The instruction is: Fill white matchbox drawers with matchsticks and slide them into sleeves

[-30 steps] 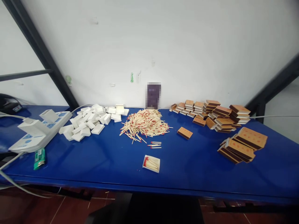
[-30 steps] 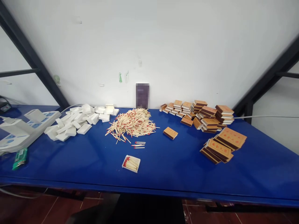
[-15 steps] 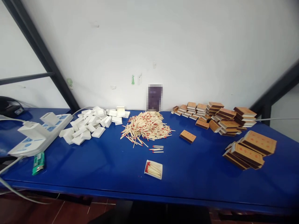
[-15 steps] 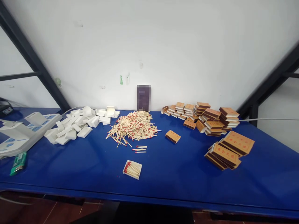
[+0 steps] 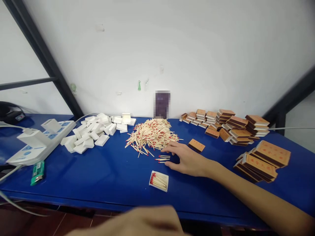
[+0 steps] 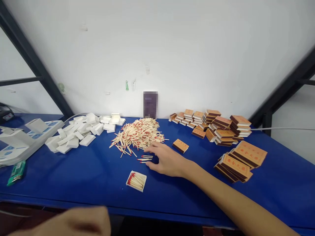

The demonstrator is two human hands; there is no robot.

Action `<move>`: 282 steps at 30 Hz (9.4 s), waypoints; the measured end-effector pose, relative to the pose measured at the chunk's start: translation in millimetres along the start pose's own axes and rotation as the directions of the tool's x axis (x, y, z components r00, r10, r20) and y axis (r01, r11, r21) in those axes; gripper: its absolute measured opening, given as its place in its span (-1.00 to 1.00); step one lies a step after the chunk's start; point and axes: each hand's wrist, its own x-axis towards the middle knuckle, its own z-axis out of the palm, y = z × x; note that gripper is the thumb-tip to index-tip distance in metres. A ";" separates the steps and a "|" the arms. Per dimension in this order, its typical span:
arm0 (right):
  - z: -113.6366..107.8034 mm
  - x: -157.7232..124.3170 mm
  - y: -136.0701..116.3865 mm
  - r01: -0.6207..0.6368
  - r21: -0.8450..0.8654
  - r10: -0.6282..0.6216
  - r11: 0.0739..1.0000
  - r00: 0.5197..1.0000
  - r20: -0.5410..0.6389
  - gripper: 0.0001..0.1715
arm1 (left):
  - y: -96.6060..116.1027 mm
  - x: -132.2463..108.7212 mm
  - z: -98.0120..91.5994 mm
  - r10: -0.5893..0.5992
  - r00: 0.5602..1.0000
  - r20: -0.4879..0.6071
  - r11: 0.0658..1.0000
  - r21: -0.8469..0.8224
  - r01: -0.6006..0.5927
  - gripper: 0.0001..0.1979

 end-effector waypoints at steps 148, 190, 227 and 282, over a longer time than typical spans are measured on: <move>9.5 9.4 1.7 -0.026 0.424 0.212 0.905 0.893 -0.398 -0.78 | -176.3 30.7 41.6 -0.047 0.964 -0.262 0.989 0.123 0.082 -0.93; 11.2 7.7 7.7 -0.104 0.099 0.119 0.990 0.979 -0.167 -0.86 | -188.2 16.6 -28.0 -0.247 0.934 0.257 0.878 0.468 0.104 -0.85; 3.4 7.8 -10.6 -0.030 0.192 0.093 0.981 0.940 -0.328 -0.88 | -175.5 30.4 11.1 -0.294 0.951 0.095 0.951 -0.068 0.301 -0.87; 7.3 3.1 9.0 -0.105 0.042 0.112 0.994 0.963 -0.247 -0.92 | -190.8 23.4 35.2 -0.022 0.999 0.029 0.895 0.445 0.007 -0.90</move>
